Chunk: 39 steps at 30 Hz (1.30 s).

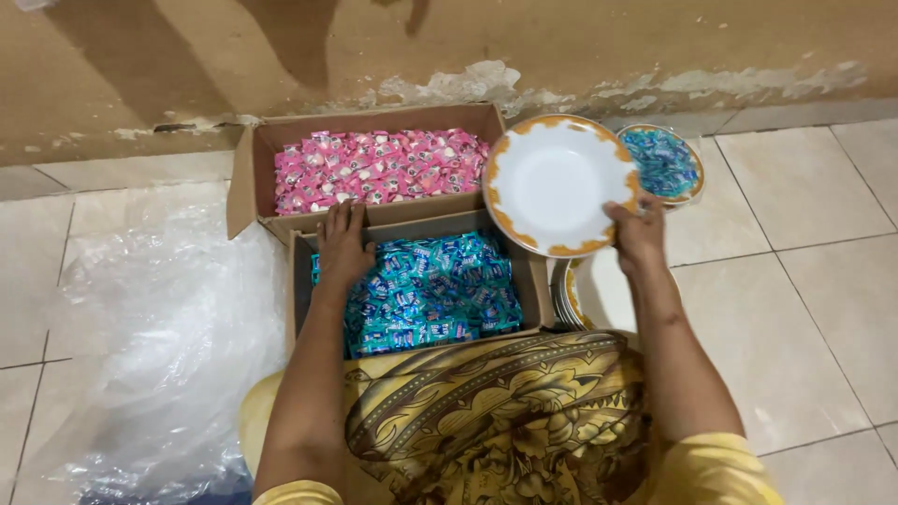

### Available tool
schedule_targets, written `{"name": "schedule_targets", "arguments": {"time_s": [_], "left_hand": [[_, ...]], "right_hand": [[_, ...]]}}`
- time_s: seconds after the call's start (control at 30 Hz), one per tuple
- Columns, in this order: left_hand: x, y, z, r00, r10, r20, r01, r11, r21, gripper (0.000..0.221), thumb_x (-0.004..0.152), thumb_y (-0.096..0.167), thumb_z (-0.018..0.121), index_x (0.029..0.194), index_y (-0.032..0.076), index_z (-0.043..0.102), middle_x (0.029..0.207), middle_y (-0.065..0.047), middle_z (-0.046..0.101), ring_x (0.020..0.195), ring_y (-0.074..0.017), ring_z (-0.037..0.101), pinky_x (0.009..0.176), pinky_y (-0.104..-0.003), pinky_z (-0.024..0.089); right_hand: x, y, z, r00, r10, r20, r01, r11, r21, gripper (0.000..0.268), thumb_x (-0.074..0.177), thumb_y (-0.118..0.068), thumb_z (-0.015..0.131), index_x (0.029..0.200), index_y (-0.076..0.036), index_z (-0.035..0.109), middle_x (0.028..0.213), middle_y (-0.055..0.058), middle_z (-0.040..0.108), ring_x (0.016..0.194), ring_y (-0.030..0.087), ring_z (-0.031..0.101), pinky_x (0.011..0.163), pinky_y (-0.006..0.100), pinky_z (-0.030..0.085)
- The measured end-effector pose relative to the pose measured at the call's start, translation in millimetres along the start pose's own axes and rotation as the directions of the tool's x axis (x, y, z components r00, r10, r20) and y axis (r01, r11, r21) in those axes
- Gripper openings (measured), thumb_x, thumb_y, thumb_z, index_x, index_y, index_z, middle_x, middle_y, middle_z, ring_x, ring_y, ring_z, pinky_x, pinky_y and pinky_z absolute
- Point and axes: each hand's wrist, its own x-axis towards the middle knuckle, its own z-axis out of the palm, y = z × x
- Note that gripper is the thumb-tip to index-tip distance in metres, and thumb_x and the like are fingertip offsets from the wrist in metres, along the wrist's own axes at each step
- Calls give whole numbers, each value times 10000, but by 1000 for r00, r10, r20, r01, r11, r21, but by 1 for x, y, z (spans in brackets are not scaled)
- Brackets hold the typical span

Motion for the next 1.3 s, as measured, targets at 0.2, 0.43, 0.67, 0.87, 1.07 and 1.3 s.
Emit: {"name": "schedule_targets", "arguments": {"time_s": [0.2,0.43,0.67,0.87,1.07,1.3], "left_hand": [[-15,-8,-27,998,-56,36,53,997,57,888,858,278,695,1622,268,244,1689,-82,195,1583,-295,69,1225,-654,157],[-15,-9,-12,998,-65,0,65,998,5,942,846,288,704,1635,262,191,1680,-99,183,1580,-321,60,1221,-626,219],[-23,-1,-14,999,-38,-35,37,999,-7,949,832,235,694,1636,204,191,1688,-133,149,1582,-353,23,1224,-611,211],[-19,-6,-6,998,-25,-51,23,999,-34,969,815,215,697,1641,221,190,1706,-113,114,1588,-341,-6,1234,-601,176],[-20,0,-12,998,-29,-62,25,997,-68,930,829,188,683,1636,195,221,1711,-127,109,1588,-348,-9,1237,-605,149],[-15,-6,-3,999,-33,-38,33,999,-14,942,818,243,713,1623,195,226,1707,-129,100,1585,-355,8,1242,-596,165]], "right_hand": [[16,99,206,977,170,133,-175,984,28,620,803,-43,798,1320,-15,456,1088,233,597,854,320,667,607,431,616],[-52,54,281,969,218,114,-205,972,-118,512,759,-23,786,1230,43,596,1004,281,682,843,394,728,563,495,630],[-21,91,276,972,161,171,-135,979,-154,390,791,-55,797,1135,47,643,878,242,676,744,343,714,520,476,587],[-46,52,260,938,250,241,-242,968,-62,500,877,-61,744,1283,17,463,1079,229,600,922,359,668,659,583,614],[-11,90,275,933,283,222,-280,959,-47,529,871,-111,801,1282,-97,468,1083,139,608,907,325,691,625,589,647],[2,100,277,921,276,276,-186,932,-312,475,839,-128,824,1215,-31,550,961,187,651,766,324,707,516,497,631]]}}
